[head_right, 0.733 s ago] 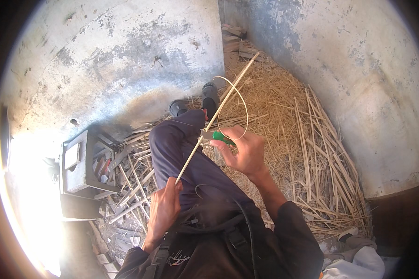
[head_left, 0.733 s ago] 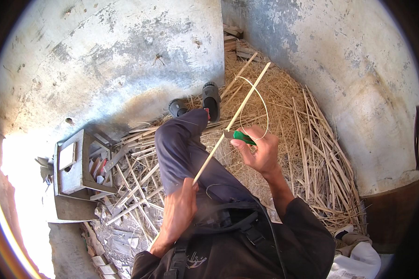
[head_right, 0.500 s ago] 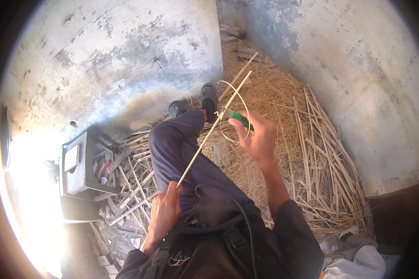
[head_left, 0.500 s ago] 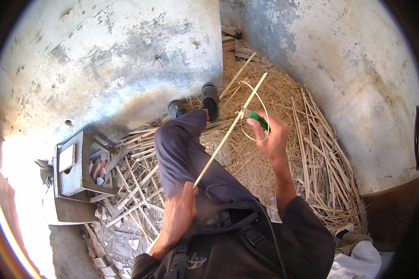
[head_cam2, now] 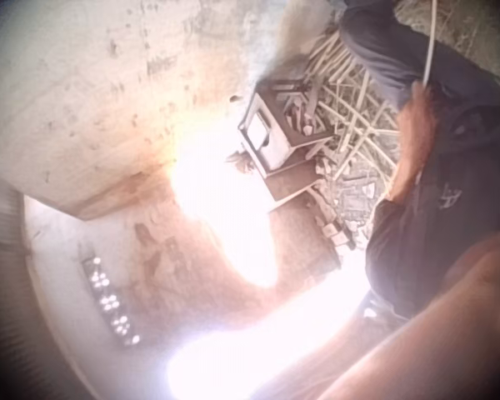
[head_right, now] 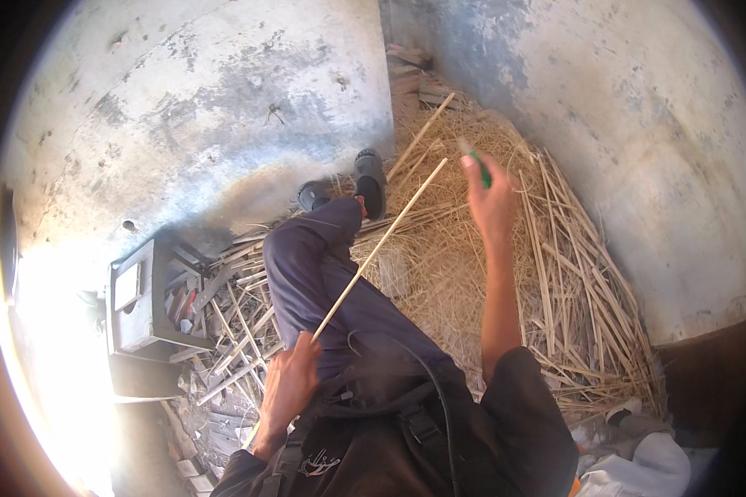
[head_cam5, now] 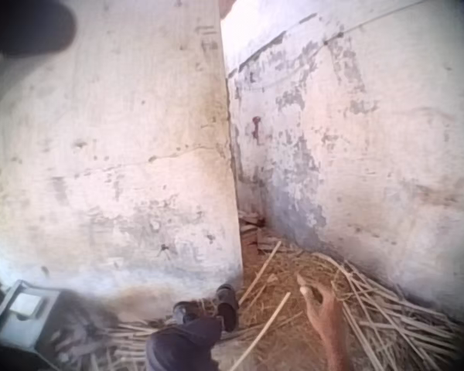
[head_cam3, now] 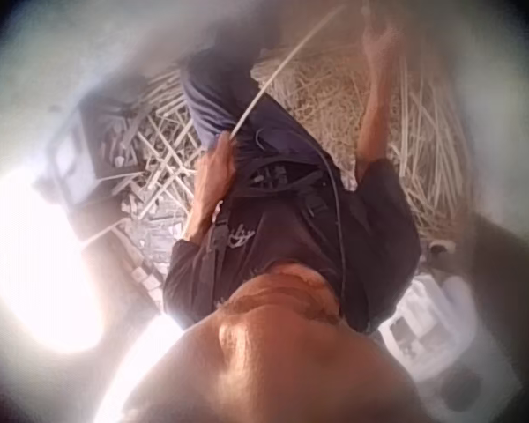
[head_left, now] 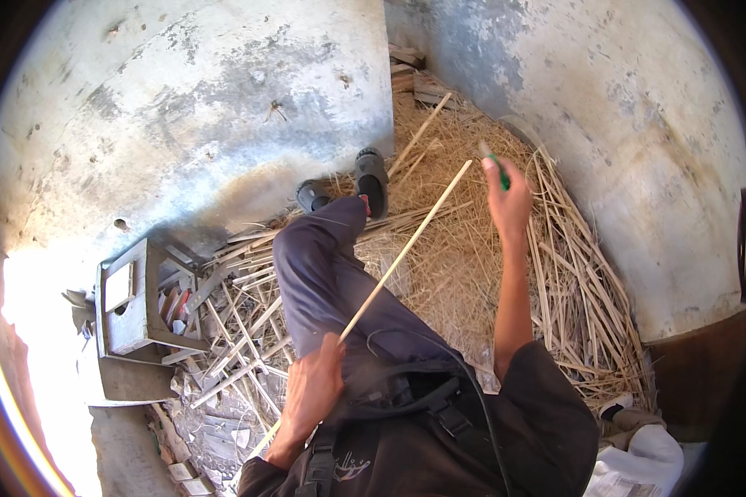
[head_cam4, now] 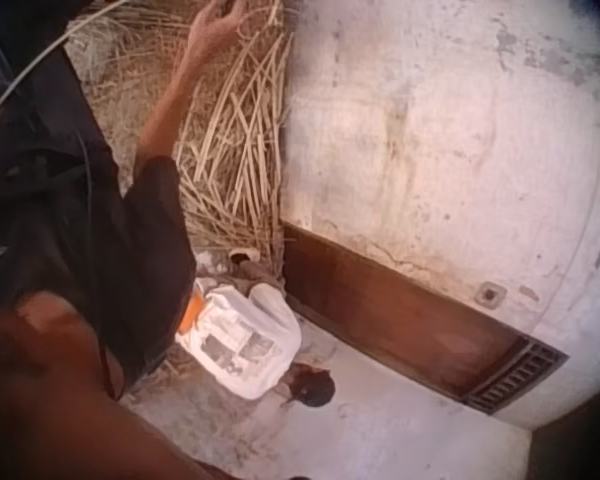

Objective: The person sits on a floor covered with straw and shavings, using a green-handled knife to shave a long, thin bamboo stick. They repeatedly scrape the surface of the stick to remove thin layers, rotating it to work on different sides.

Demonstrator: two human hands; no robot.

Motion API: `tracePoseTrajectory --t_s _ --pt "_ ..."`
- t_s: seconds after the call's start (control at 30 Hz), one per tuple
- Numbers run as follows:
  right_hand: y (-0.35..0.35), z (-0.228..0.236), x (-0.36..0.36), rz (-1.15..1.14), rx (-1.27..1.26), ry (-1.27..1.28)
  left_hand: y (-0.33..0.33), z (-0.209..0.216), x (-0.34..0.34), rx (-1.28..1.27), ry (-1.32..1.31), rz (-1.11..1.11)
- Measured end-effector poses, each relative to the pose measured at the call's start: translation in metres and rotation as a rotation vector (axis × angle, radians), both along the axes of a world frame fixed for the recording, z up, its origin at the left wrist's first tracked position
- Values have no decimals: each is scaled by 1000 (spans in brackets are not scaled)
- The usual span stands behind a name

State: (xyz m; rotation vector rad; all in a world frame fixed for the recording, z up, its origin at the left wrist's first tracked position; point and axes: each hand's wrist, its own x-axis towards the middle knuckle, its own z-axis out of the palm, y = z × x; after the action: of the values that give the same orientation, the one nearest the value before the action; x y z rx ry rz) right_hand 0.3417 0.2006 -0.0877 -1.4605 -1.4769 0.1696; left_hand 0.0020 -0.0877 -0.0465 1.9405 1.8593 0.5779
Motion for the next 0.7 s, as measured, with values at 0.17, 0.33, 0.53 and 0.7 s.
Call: tracePoseTrajectory --t_s 0.17,0.33,0.53,0.7 --pt "2 -1 40 38 -279 54 -2 -3 -13 -36 -129 59" --pt "-26 -31 8 577 -508 213 18 5 -9 -108 -310 14" --pt "-71 17 -61 892 -429 800 38 16 3 -177 -390 -105" --pt "-68 10 -73 865 -380 801 41 26 5 -215 -358 -158"
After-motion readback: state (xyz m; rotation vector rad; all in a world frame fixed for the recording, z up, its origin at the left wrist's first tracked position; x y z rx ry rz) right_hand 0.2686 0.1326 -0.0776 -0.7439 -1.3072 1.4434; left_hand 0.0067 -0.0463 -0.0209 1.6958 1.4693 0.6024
